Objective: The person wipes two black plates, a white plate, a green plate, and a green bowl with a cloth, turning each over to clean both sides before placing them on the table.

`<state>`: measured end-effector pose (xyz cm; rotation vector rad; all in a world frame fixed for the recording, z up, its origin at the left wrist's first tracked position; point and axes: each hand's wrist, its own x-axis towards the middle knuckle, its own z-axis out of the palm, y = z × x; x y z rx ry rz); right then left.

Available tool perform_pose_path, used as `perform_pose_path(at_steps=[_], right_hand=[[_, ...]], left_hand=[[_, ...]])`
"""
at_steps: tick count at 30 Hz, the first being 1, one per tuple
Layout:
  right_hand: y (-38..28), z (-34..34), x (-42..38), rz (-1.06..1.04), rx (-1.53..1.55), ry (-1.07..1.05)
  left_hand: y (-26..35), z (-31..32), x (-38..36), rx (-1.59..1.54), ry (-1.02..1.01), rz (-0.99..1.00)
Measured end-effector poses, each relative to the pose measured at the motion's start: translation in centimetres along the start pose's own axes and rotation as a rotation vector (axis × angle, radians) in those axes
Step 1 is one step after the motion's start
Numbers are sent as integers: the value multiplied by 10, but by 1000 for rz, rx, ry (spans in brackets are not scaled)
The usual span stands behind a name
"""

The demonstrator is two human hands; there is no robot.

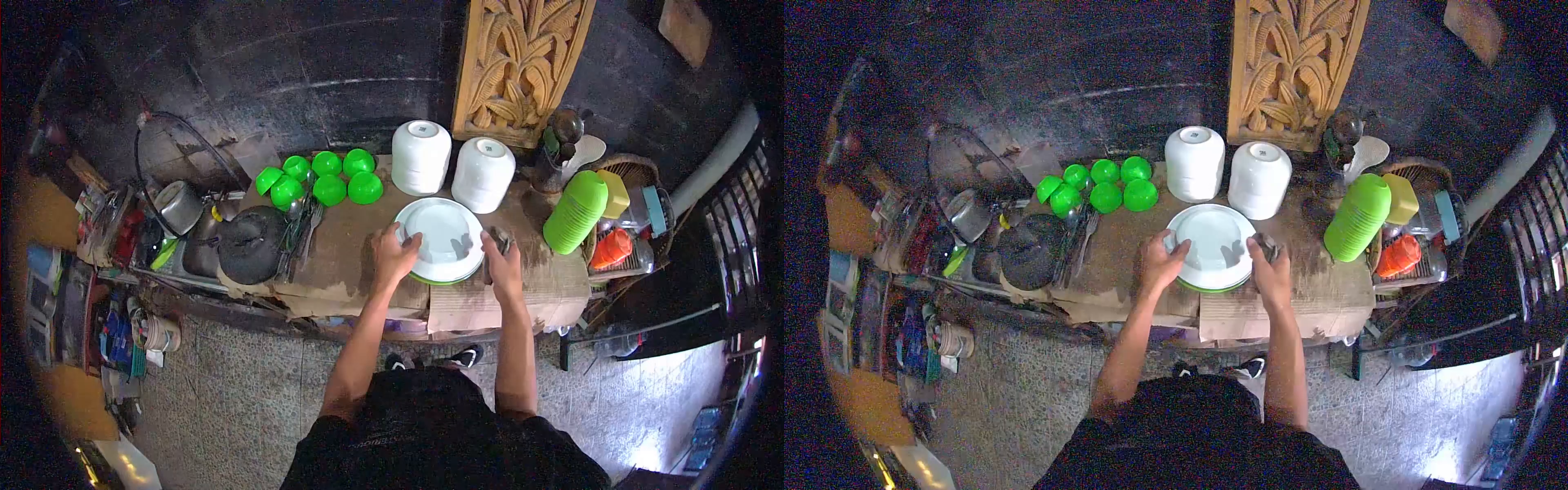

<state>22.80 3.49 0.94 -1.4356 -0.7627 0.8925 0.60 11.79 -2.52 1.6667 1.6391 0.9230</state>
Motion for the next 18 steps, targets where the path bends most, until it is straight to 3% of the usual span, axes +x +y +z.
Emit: perform_pose_path(at_steps=[1,3,4,7,10,12,18], right_hand=[[-5,-2,-12,0,-1,9],[-5,-7,-33,165,335,-6],[2,-11,-41,142,419,-6],[12,-33,-65,263,502,-41],[20,-47,-86,295,516,61],[25,-59,-94,298,514,85],[42,-92,-96,350,491,211]], left_hand=[[-7,1,4,-2,-8,4],[-19,1,14,-135,-45,22],[-16,-7,17,-137,-56,25],[-11,-32,39,-29,-21,82],[-16,-48,82,98,79,175],[-35,-45,120,492,201,282],[-37,-43,167,757,96,266]])
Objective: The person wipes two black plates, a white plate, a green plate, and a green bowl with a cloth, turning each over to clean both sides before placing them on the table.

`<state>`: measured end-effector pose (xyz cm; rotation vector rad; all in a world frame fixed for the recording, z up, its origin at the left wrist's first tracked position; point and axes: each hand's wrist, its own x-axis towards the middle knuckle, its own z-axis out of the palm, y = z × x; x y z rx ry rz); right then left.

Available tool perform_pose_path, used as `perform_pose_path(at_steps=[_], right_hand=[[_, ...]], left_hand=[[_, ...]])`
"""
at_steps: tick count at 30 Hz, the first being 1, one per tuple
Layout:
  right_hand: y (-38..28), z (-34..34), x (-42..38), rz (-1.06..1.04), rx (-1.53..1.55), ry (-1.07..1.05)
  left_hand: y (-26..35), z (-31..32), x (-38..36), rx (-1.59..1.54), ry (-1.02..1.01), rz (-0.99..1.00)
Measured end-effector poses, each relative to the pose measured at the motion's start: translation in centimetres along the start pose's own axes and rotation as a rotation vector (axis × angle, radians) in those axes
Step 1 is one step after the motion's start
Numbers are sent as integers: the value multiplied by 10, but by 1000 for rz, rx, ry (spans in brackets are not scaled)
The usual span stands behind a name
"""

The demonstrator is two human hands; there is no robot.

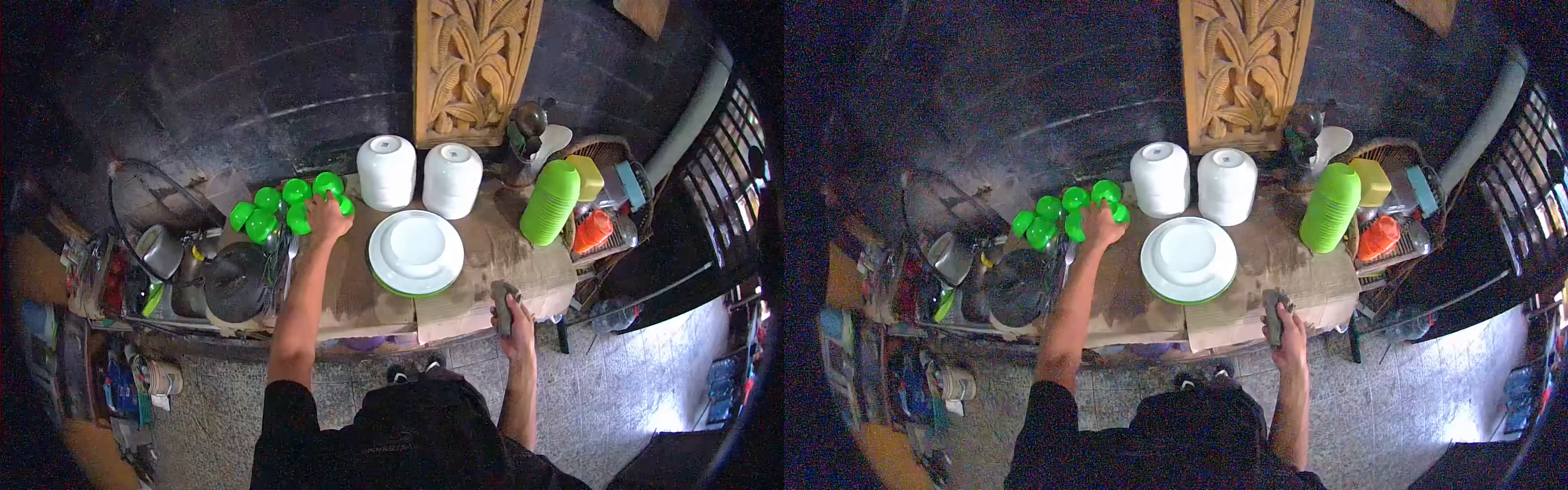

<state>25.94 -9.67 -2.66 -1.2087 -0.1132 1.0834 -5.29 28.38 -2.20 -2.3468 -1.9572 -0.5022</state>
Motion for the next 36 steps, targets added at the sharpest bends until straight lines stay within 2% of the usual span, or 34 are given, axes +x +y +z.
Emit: perform_pose_path(at_steps=[6,8,9,11,12,13,15,17,19,20,22,23,25,26,28,30,31,33,36], right_hand=[[-13,-4,8,67,49,-76],[-11,-11,22,139,95,-101],[-14,-11,25,144,94,-113],[-18,-6,27,153,146,-117],[-19,-5,32,160,133,-131],[-22,-2,35,173,132,-142],[-26,7,42,138,49,-193],[-28,15,49,126,-2,-256],[-32,34,53,109,-50,-321],[-32,49,50,30,-78,-345],[-26,69,52,-97,-198,-408],[-21,79,52,-83,-197,-414],[-23,111,38,-396,-342,-595],[-27,125,33,-391,-341,-598],[-34,147,24,-908,-552,-691],[-37,159,17,-968,-612,-675],[-37,163,15,-1028,-676,-656],[-32,165,13,-1008,-687,-666],[-17,160,5,-1040,-693,-708]], left_hand=[[2,7,7,36,-123,-48],[9,-7,-1,-2,37,-45],[14,-17,-5,6,44,-54],[27,-32,-18,-227,133,-130],[30,-26,-24,-266,260,-125],[43,-39,-35,-252,263,-135],[63,-63,-62,-1199,174,-339],[54,-53,-91,-1675,79,-455],[58,-53,-130,-1557,3,-759],[61,-54,-144,-1545,15,-771],[75,-71,-166,-2104,-140,-728],[86,-81,-176,-2094,-131,-740],[111,-102,-192,-2051,-156,-839],[109,-92,-197,-2178,-265,-770],[114,-87,-209,-2280,-254,-795],[118,-87,-216,-2386,-240,-810],[119,-88,-219,-2519,-242,-721],[118,-92,-222,-2780,-241,-520],[112,-98,-215,-2684,-160,-567]])
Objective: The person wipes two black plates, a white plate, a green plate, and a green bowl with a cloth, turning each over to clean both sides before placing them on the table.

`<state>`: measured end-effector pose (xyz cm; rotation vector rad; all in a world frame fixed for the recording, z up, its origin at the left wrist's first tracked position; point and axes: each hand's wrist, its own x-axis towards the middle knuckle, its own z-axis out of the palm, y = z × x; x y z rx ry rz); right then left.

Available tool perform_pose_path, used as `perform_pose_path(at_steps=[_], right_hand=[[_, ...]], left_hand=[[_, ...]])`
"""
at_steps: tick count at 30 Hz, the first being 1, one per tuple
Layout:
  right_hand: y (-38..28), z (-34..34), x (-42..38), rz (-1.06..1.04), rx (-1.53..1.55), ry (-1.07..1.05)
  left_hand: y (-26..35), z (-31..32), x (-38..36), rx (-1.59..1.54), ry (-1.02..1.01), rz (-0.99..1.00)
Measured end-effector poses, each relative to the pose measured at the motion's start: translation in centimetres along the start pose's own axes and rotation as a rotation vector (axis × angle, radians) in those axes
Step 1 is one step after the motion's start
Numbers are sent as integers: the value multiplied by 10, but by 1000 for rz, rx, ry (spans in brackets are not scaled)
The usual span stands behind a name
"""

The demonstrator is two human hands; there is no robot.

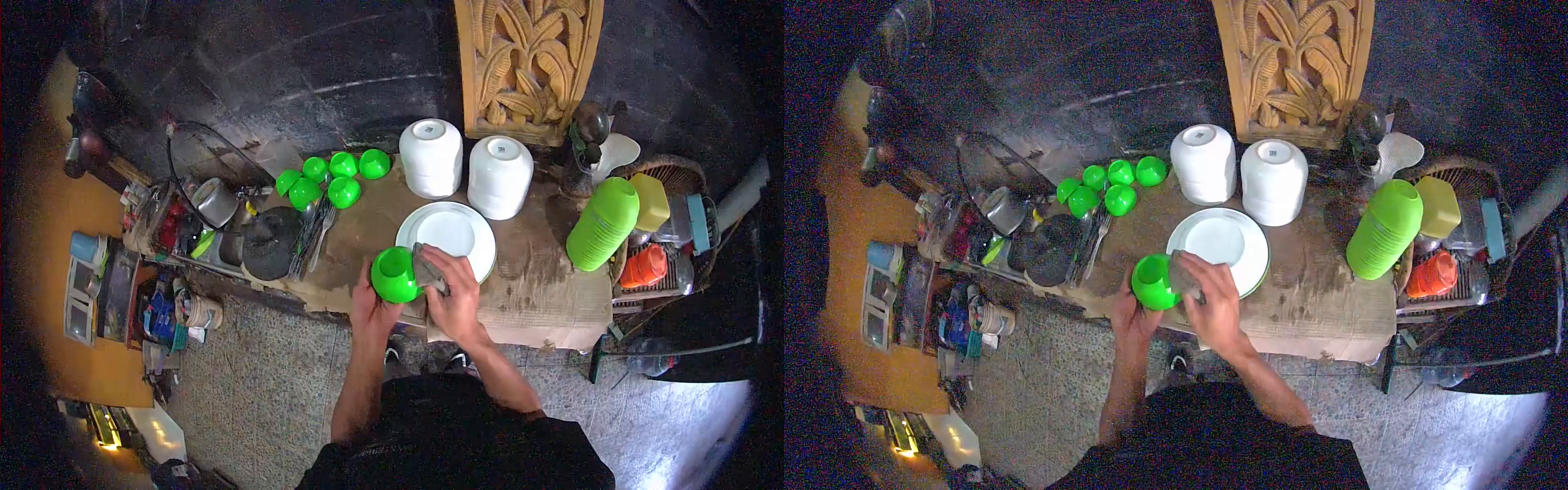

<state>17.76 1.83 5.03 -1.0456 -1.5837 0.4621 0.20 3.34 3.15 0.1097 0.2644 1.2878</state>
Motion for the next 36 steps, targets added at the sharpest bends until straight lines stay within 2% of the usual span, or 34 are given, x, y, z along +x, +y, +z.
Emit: perform_pose_path(at_steps=[1,3,4,9,10,11,14,15,17,18,19,21,22,23,25,27,31,33,36], right_hand=[[-7,4,-3,7,-10,10],[-11,11,-8,12,-25,22],[-9,16,-11,-43,-61,21],[-18,42,-14,-216,-154,-26],[-21,49,-11,-256,-187,-75],[-25,56,-8,-296,-219,-125],[-35,73,18,-335,-275,-80],[-42,76,30,-334,-288,-56],[-53,81,52,-254,-290,-72],[-53,83,62,-187,-275,-94],[-52,84,71,-119,-259,-115],[-39,90,72,-44,-233,-119],[-32,93,70,-11,-204,-111],[-26,96,70,20,-175,-103],[-27,109,53,44,-169,-119],[-36,129,38,98,-60,43],[-49,154,17,71,-204,143],[-51,162,9,24,-222,151],[-61,167,7,-87,-341,51]], left_hand=[[2,-5,3,-4,0,0],[2,-11,11,-133,-210,74],[4,-10,13,-136,-212,68],[15,12,17,284,127,231],[17,7,16,458,212,285],[21,6,16,455,207,282],[27,47,12,555,384,355],[34,44,13,546,376,351],[44,24,17,943,378,436],[57,-6,24,1212,246,400],[69,-8,23,1204,244,397],[88,-11,22,1101,235,169],[91,-3,22,838,265,218],[99,-2,28,830,262,217],[118,-7,37,317,201,206],[127,-21,43,336,141,198],[129,-18,45,249,255,166],[131,-20,45,247,286,154],[134,-27,39,291,336,125]])
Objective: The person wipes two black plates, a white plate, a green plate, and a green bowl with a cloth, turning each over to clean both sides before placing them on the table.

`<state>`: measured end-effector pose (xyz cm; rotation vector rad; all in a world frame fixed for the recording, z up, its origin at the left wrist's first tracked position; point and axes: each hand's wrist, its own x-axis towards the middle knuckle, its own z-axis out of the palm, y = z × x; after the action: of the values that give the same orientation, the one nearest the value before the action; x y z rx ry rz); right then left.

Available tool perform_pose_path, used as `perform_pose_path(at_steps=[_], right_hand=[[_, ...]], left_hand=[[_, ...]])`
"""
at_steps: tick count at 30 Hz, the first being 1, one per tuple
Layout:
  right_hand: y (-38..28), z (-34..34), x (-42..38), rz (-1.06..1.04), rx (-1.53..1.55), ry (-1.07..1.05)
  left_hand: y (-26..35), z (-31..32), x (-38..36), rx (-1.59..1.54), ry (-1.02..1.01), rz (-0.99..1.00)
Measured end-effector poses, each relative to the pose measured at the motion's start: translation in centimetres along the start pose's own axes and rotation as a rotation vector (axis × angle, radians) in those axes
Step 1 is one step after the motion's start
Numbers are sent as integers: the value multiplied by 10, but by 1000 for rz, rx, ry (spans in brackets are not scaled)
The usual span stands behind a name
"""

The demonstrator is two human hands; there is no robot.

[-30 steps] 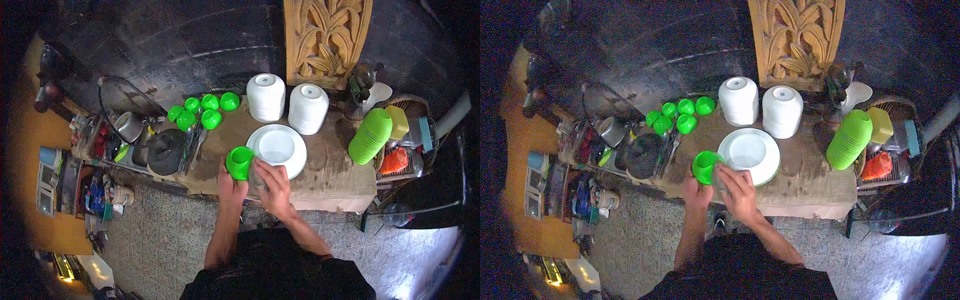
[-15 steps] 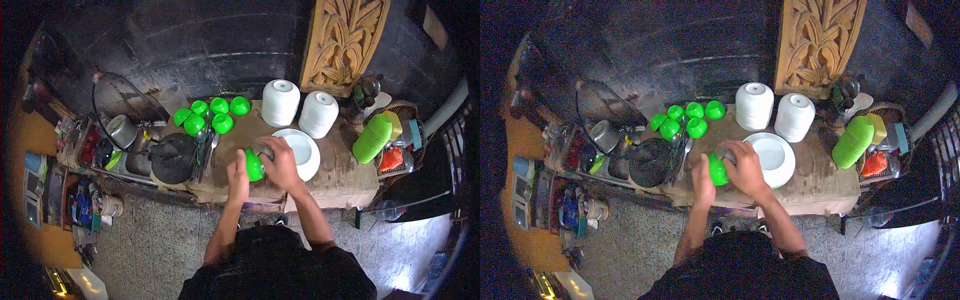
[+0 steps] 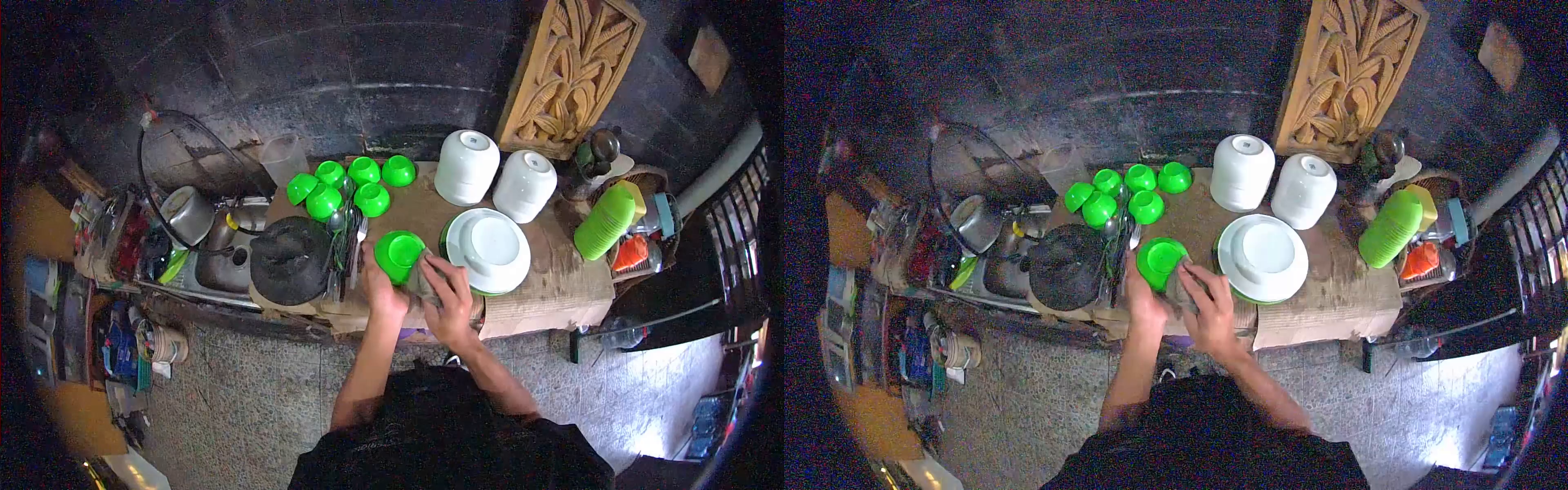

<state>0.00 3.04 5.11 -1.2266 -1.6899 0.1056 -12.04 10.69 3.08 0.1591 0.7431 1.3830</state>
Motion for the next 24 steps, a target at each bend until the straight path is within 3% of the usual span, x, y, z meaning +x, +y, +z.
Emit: perform_pose_path(at_steps=[6,9,12,15,21,22,24], right_hand=[[-16,4,21,-145,-82,-101],[-20,7,31,-51,-47,-12],[-22,9,23,-6,-38,38],[-27,12,-1,-3,-57,40],[-17,-2,-10,-83,45,-82],[-9,-5,-4,-138,49,-77],[2,-18,9,-161,83,-84]], left_hand=[[9,-5,-20,60,-63,39],[27,-9,-21,247,-48,64],[35,-9,-19,235,-81,-4],[26,-14,-11,49,-97,-27],[-17,-32,9,83,-19,18],[-16,-20,-16,64,-133,65],[-15,4,-31,88,-110,72]])
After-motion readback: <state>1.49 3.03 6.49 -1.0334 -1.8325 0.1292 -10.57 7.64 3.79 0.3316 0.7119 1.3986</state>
